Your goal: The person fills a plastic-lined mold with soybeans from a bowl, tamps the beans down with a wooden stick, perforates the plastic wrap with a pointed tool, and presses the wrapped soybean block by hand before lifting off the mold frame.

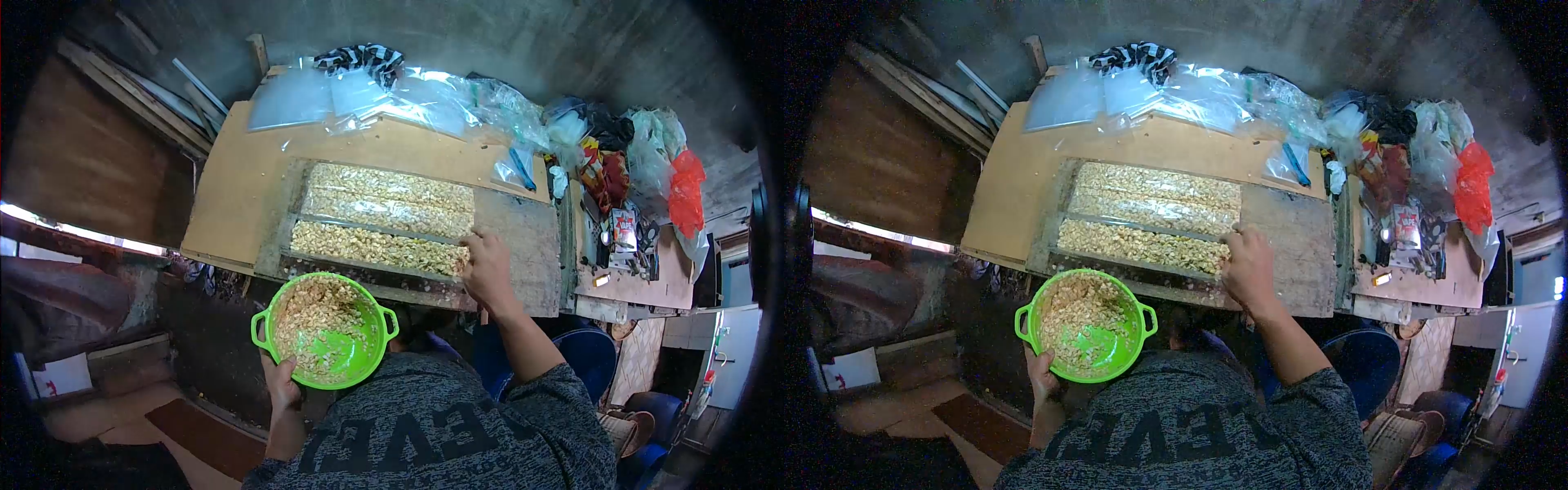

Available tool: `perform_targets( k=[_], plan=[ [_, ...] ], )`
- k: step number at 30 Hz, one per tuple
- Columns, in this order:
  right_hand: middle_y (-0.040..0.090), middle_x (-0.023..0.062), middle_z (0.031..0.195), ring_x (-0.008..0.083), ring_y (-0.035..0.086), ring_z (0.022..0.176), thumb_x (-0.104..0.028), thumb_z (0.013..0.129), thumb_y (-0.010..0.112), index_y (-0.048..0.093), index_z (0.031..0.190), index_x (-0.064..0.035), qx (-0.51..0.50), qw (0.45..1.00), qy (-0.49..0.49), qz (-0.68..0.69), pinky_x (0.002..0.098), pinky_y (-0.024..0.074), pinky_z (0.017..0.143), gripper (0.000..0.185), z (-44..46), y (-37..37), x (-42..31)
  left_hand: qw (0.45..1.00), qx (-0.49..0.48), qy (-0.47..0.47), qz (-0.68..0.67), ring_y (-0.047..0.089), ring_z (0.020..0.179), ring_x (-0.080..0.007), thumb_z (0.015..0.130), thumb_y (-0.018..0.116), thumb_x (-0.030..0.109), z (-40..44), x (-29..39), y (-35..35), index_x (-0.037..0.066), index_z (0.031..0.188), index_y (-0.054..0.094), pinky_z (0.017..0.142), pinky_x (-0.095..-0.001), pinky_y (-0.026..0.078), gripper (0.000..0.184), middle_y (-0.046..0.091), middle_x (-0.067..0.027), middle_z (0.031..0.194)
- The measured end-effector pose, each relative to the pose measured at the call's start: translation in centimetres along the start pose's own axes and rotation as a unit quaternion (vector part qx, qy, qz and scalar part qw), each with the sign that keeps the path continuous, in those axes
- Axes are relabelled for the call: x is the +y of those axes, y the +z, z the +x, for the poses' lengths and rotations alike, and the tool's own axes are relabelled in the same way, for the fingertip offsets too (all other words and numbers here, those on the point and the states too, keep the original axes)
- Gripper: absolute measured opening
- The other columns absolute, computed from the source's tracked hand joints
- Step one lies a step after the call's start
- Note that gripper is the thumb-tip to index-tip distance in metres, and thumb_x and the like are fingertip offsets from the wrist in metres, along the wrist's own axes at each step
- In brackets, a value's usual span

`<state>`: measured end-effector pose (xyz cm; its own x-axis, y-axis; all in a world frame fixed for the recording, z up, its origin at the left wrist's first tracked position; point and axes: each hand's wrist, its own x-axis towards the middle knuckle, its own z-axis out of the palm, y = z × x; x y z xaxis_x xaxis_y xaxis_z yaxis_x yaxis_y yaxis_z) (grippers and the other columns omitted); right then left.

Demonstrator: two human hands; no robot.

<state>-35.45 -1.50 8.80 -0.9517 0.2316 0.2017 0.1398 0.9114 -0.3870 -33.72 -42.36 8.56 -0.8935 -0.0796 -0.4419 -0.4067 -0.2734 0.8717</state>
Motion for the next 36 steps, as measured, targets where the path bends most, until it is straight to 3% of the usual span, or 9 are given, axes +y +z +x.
perform_targets(
  k=[6,8,12,15,18,21,23,32,36],
  plan=[
    [0.060,0.0181,0.121,0.0393,0.055,0.110,-0.004,0.074,0.069,0.065,0.103,-0.0058,0.133,0.987,0.029,0.082,0.0475,0.0441,0.092,0.029,0.4,-3.0,-2.5,0.996,-0.057,0.073,-0.013,0.050,0.129,-0.0289,0.070,0.052,0.005,-0.3,0.8,0.8,0.002,0.155,0.027,0.111,-0.0391,0.038,0.088,0.046,-0.0167,0.144],
    [0.059,0.0198,0.123,0.0394,0.054,0.112,-0.003,0.075,0.069,0.066,0.104,-0.0052,0.085,0.993,-0.011,0.087,0.0472,0.0443,0.093,0.029,0.0,-2.4,-2.1,0.991,-0.089,0.099,0.007,0.055,0.126,-0.0324,0.081,0.048,0.003,-0.1,0.3,0.1,0.008,0.154,0.029,0.104,-0.0455,0.050,0.075,0.046,-0.0200,0.144],
    [0.058,0.0212,0.125,0.0395,0.054,0.114,-0.004,0.080,0.067,0.066,0.105,-0.0048,0.028,0.997,-0.078,0.005,0.0469,0.0446,0.093,0.024,-0.6,-0.7,0.6,0.995,-0.054,0.085,-0.003,0.054,0.126,-0.0317,0.081,0.047,0.007,0.4,-0.7,-0.1,0.005,0.154,0.029,0.105,-0.0431,0.046,0.075,0.046,-0.0194,0.144],
    [0.057,0.0221,0.123,0.0411,0.052,0.114,-0.006,0.083,0.066,0.066,0.106,-0.0052,0.069,0.996,0.018,0.059,0.0459,0.0444,0.094,0.022,-1.7,-1.5,0.6,0.995,-0.050,0.082,-0.006,0.054,0.126,-0.0318,0.080,0.047,0.008,-0.5,0.0,0.0,0.005,0.154,0.029,0.105,-0.0418,0.046,0.076,0.045,-0.0195,0.144],
    [0.060,0.0202,0.112,0.0362,0.059,0.100,0.000,0.082,0.064,0.065,0.105,-0.0039,0.116,0.988,0.054,0.090,0.0424,0.0476,0.087,0.024,-3.1,-2.9,0.6,0.996,-0.047,0.074,-0.021,0.052,0.127,-0.0287,0.073,0.054,0.006,-0.9,0.9,0.7,0.002,0.154,0.028,0.108,-0.0390,0.041,0.085,0.048,-0.0165,0.142],
    [0.058,0.0182,0.096,0.0391,0.057,0.091,-0.009,0.083,0.068,0.066,0.103,-0.0057,0.077,0.990,0.078,0.088,0.0441,0.0474,0.077,0.021,-6.3,-2.0,2.0,0.997,-0.040,0.068,-0.011,0.052,0.127,-0.0293,0.074,0.054,0.007,-0.8,0.8,0.4,0.002,0.153,0.029,0.108,-0.0399,0.042,0.084,0.048,-0.0171,0.141],
    [0.058,0.0158,0.086,0.0372,0.058,0.081,-0.012,0.082,0.071,0.067,0.099,-0.0062,0.050,0.996,0.034,0.073,0.0455,0.0468,0.070,0.018,-8.1,-1.3,2.3,0.990,-0.077,0.118,0.011,0.054,0.124,-0.0305,0.082,0.047,0.012,-0.4,0.4,-0.1,0.000,0.151,0.029,0.105,-0.0422,0.044,0.072,0.048,-0.0194,0.140],
    [0.060,0.0132,0.081,0.0341,0.061,0.079,-0.012,0.079,0.071,0.068,0.090,-0.0063,0.012,1.000,0.004,0.001,0.0461,0.0481,0.067,0.013,-9.5,2.0,2.0,0.998,-0.037,0.054,0.020,0.050,0.129,-0.0317,0.076,0.051,0.009,0.6,0.3,-1.8,0.002,0.153,0.027,0.110,-0.0431,0.041,0.081,0.046,-0.0191,0.142],
    [0.058,0.0120,0.078,0.0336,0.061,0.078,-0.013,0.079,0.069,0.066,0.095,-0.0079,-0.019,0.999,0.005,-0.032,0.0441,0.0497,0.069,0.016,-9.7,3.2,2.2,0.995,-0.043,0.092,0.004,0.050,0.129,-0.0323,0.076,0.049,0.008,-0.8,1.6,0.8,0.003,0.153,0.027,0.109,-0.0435,0.042,0.080,0.046,-0.0196,0.143]
  ],
)
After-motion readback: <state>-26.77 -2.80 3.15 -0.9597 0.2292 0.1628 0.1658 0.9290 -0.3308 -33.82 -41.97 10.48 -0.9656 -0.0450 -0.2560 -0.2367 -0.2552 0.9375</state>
